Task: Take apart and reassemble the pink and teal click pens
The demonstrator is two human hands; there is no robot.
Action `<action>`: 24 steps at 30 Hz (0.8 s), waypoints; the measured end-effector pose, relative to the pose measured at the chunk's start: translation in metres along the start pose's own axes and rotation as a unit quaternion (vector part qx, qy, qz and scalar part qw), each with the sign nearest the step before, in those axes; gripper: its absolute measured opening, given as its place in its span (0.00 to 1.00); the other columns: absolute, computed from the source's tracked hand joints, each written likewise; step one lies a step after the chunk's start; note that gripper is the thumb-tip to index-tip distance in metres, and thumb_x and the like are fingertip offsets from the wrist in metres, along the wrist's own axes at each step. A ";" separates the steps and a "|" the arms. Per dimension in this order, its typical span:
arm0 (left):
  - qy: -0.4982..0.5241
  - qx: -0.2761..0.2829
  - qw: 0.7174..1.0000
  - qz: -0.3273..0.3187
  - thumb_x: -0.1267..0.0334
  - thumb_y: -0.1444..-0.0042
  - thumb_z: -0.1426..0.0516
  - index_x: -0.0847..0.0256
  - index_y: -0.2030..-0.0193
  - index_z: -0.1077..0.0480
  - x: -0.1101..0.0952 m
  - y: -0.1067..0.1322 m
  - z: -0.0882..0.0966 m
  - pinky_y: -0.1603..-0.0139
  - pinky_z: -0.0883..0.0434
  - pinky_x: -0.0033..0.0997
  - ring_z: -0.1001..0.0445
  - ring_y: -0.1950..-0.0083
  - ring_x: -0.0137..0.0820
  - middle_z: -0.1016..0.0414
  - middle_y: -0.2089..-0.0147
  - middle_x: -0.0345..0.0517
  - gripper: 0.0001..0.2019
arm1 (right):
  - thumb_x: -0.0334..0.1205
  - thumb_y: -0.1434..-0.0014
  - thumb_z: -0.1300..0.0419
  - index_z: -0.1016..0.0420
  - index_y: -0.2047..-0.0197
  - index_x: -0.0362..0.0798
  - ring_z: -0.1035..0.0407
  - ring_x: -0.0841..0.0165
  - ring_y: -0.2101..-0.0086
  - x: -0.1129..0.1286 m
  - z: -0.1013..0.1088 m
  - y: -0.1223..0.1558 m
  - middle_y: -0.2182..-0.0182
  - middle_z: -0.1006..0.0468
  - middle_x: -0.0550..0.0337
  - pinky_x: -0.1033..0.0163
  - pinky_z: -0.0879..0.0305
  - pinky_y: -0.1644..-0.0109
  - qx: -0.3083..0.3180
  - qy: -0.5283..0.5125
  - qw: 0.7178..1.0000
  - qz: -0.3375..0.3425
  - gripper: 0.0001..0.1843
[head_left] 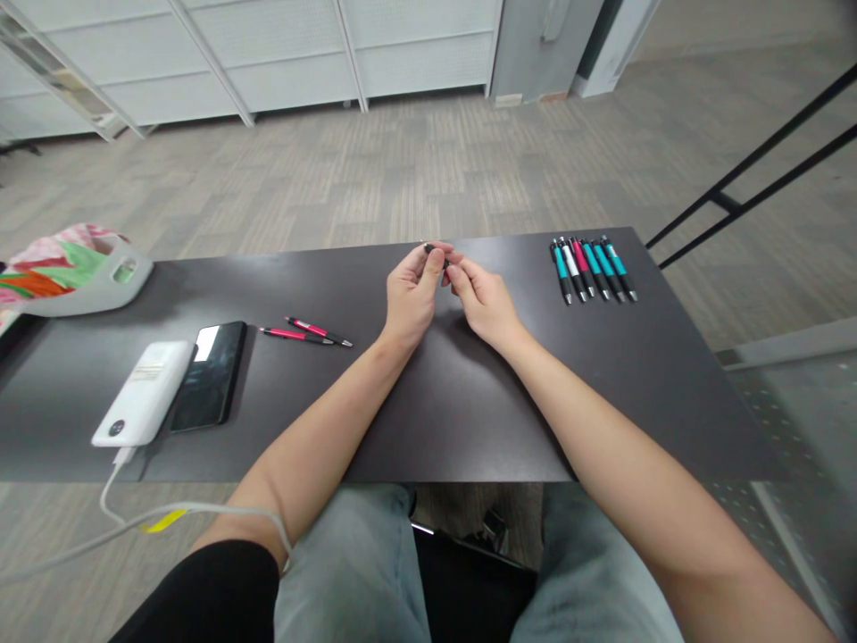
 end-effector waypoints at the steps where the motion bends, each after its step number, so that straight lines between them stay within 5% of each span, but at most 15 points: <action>1: -0.004 -0.012 1.000 0.003 0.30 0.24 0.21 0.50 0.52 0.12 -0.002 0.002 -0.002 0.46 0.09 0.46 0.06 0.48 0.45 0.05 0.54 0.50 0.25 | 0.85 0.20 0.32 0.17 0.51 0.60 0.22 0.51 0.55 0.001 0.000 0.001 0.63 0.22 0.56 0.48 0.19 0.48 -0.008 0.017 1.000 0.009 0.35; 6: -0.004 -0.033 0.999 0.013 0.38 0.26 0.17 0.51 0.54 0.14 -0.013 0.001 -0.005 0.39 0.08 0.45 0.04 0.44 0.44 0.05 0.54 0.48 0.22 | 0.84 0.21 0.29 0.16 0.49 0.59 0.19 0.48 0.50 0.007 -0.001 0.002 0.59 0.17 0.53 0.46 0.17 0.42 -0.024 0.041 0.998 0.030 0.34; 11: -0.002 -0.036 0.999 0.032 0.43 0.26 0.16 0.51 0.56 0.15 -0.015 -0.003 -0.004 0.38 0.08 0.47 0.04 0.44 0.46 0.05 0.54 0.49 0.20 | 0.84 0.16 0.37 0.16 0.49 0.60 0.20 0.48 0.53 -0.002 0.003 -0.002 0.62 0.20 0.53 0.44 0.17 0.42 -0.020 0.041 0.999 0.019 0.35; 19: -0.006 -0.051 0.998 0.030 0.40 0.27 0.16 0.51 0.58 0.17 -0.006 -0.005 0.000 0.40 0.08 0.46 0.05 0.44 0.45 0.04 0.53 0.49 0.23 | 0.80 0.18 0.29 0.18 0.42 0.63 0.22 0.52 0.58 -0.011 0.007 -0.006 0.63 0.22 0.59 0.44 0.16 0.45 -0.005 0.024 1.000 0.012 0.30; 24: -0.031 -0.039 0.999 0.021 0.40 0.26 0.17 0.50 0.59 0.17 -0.007 -0.004 0.001 0.44 0.10 0.42 0.07 0.49 0.41 0.08 0.56 0.46 0.22 | 0.79 0.19 0.29 0.17 0.48 0.61 0.21 0.47 0.52 -0.011 0.009 -0.007 0.62 0.23 0.54 0.42 0.16 0.43 0.015 0.032 0.999 0.024 0.29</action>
Point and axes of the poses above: each hand's wrist, its own y-axis away from the middle knuckle, its own z-axis out of the back of the hand, x = y × z, the point moved 1 cm from there along -y, towards the middle knuckle
